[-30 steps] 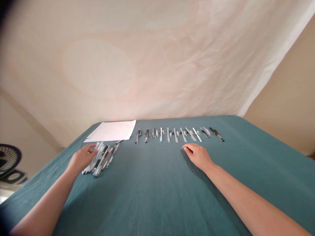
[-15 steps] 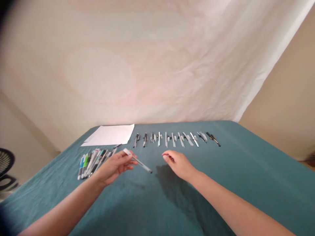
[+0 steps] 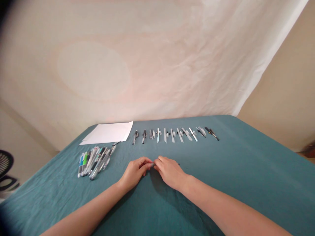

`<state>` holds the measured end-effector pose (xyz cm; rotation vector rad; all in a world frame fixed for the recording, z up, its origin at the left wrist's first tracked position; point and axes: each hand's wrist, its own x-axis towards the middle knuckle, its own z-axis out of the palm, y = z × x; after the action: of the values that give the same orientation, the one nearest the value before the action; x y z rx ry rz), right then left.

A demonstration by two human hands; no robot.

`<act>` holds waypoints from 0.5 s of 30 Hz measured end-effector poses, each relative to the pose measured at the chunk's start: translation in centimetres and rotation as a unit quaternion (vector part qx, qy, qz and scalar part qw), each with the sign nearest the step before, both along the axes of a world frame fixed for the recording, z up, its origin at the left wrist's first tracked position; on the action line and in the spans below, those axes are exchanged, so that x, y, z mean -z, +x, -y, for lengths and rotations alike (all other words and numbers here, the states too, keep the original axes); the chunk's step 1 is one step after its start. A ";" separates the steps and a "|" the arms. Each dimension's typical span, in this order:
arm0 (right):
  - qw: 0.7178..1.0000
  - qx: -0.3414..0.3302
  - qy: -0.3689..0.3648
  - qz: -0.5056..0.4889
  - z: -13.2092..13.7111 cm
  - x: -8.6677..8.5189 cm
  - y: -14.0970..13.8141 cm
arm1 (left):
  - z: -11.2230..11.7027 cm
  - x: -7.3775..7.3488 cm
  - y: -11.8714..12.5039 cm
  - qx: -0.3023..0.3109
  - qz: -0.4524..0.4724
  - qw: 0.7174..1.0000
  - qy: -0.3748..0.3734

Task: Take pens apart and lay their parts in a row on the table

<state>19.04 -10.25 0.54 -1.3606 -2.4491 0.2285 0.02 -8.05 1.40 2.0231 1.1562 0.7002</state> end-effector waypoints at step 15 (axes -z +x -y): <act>0.999 -0.019 0.036 0.028 0.9 0.1 -1.0 | 0.8 0.6 0.0 0.035 -0.266 0.948 0.171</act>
<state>18.02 -11.14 0.43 -1.3088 -2.5041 0.1112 0.06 -8.89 0.82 2.6397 1.3145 0.3342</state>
